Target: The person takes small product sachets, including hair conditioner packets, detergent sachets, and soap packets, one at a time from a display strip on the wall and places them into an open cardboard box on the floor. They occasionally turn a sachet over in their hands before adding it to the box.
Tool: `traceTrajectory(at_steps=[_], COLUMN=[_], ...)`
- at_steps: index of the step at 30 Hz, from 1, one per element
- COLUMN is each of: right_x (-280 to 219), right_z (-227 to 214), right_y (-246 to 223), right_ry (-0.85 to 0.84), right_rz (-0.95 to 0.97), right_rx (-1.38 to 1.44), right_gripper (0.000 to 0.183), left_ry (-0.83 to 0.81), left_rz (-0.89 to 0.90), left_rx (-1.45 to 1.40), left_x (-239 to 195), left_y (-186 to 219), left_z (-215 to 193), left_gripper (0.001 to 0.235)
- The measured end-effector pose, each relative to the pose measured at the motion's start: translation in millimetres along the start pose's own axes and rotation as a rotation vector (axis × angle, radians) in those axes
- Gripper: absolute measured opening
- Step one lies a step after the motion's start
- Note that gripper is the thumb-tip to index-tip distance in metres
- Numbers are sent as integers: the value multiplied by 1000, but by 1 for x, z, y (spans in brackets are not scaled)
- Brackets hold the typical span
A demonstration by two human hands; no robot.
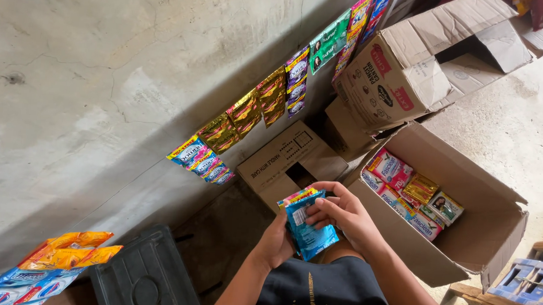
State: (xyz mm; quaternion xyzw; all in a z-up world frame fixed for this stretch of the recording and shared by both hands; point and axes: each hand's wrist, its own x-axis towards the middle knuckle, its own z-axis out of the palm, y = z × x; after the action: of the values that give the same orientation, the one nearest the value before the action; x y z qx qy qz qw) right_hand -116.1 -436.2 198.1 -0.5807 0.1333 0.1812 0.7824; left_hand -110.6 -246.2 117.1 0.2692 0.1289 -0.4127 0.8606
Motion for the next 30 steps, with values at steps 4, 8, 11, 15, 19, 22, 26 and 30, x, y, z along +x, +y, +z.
traceTrajectory(at_steps=[4, 8, 11, 15, 19, 22, 26, 30], right_x=[-3, -11, -19, -30, -42, -53, -61, -61], right_z=[-5, -18, -38, -72, -90, -93, -102, -131], right_y=[5, 11, 23, 48, 69, 68, 59, 92], right_ry=[43, 102, 162, 237, 260, 151, 180, 178], right_rz=[4, 33, 75, 187, 328, 398, 368, 283], right_rx=[63, 163, 233, 332, 373, 492, 769, 860], right_gripper=[48, 48, 43, 37, 53, 68, 66, 57], left_ry=[-185, -172, -75, -41, -116, -289, -569, -741], left_rz=[11, 1, -32, 74, 220, 522, 548, 882], left_rx=[-30, 307, 420, 753, 992, 1360, 1697, 2065], left_x=[-11, -3, 11, 33, 28, 29, 33, 45], left_y=[4, 0, -5, -8, 13, 14, -1, -31], left_z=[12, 11, 7, -1, 60, 94, 123, 116], left_gripper=[78, 66, 60, 48, 53, 52, 64, 53])
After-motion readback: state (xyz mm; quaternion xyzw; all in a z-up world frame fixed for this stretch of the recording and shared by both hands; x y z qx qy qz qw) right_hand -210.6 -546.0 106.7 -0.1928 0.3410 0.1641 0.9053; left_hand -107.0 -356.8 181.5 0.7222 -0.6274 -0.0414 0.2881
